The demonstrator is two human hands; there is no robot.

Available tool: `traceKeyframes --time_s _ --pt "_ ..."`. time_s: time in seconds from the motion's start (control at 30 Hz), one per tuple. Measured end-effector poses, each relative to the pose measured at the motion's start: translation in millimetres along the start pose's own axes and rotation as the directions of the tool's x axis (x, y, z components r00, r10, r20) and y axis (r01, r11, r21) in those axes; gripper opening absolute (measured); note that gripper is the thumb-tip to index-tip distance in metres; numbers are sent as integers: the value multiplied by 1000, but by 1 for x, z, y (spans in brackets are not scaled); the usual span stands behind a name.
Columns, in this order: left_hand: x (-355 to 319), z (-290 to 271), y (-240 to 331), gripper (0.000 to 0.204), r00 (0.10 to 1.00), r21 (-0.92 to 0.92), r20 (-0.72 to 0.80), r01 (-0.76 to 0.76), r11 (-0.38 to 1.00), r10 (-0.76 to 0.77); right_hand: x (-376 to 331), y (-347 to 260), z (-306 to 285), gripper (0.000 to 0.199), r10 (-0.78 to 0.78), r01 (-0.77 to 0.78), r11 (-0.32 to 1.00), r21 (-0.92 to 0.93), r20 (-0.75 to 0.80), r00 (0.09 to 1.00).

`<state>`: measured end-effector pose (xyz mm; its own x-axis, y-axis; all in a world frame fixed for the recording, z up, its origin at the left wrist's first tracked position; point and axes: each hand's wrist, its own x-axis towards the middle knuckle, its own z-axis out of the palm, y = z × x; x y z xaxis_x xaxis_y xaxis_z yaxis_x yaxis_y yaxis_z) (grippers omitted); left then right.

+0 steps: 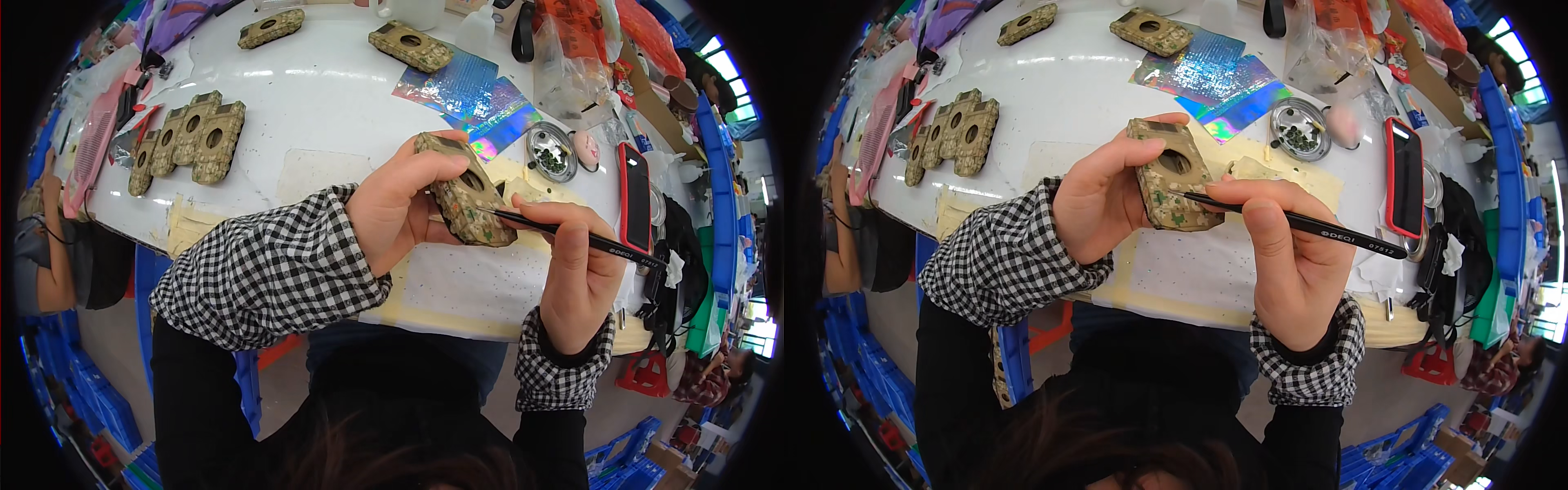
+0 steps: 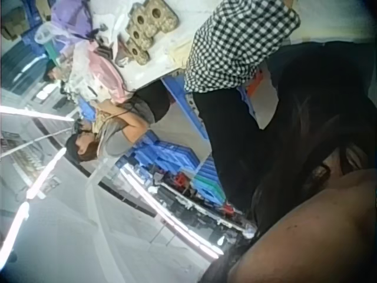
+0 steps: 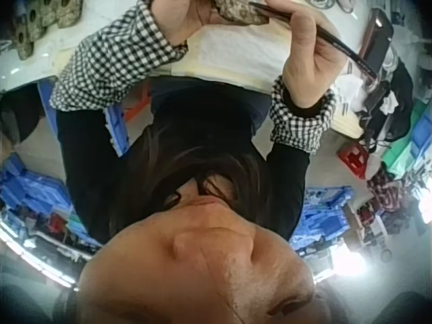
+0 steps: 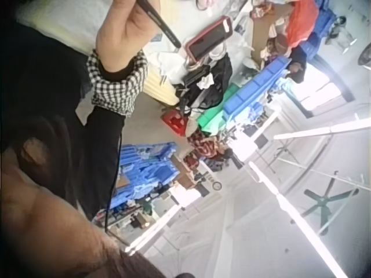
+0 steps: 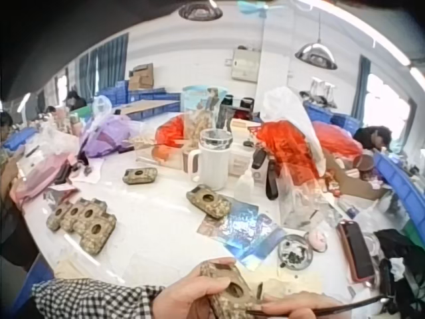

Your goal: Painting and detailing camouflage patterns on plastic toy tank hulls using a brush.

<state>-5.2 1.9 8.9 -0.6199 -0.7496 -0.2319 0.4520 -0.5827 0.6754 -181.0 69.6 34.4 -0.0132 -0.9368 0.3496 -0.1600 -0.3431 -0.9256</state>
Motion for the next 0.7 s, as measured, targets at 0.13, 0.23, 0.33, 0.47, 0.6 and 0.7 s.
traceKeyframes --time_s 0.13,0.23,0.33,0.47,0.6,0.7 --pt "0 -1 0 46 1000 10 -1 -6 1000 6 0 1 0 25 -8 8 1000 -9 3 1000" --pt "-1 1 1 46 1000 9 1 1 1000 -1 0 2 -1 24 -23 23 1000 -14 11 1000" --pt "0 -1 0 46 1000 5 10 4 1000 -4 0 1 0 24 -25 25 1000 -17 18 1000" --pt "0 -1 0 46 1000 1 8 17 1000 -17 -1 1 -1 24 -22 22 999 -25 14 1000" --pt "0 -1 0 47 1000 6 6 3 1000 -3 -1 1 -1 23 -42 43 998 -42 21 999" --pt "0 -1 0 47 1000 5 3 1 1000 -1 -1 1 -1 23 -49 51 997 -50 25 998"
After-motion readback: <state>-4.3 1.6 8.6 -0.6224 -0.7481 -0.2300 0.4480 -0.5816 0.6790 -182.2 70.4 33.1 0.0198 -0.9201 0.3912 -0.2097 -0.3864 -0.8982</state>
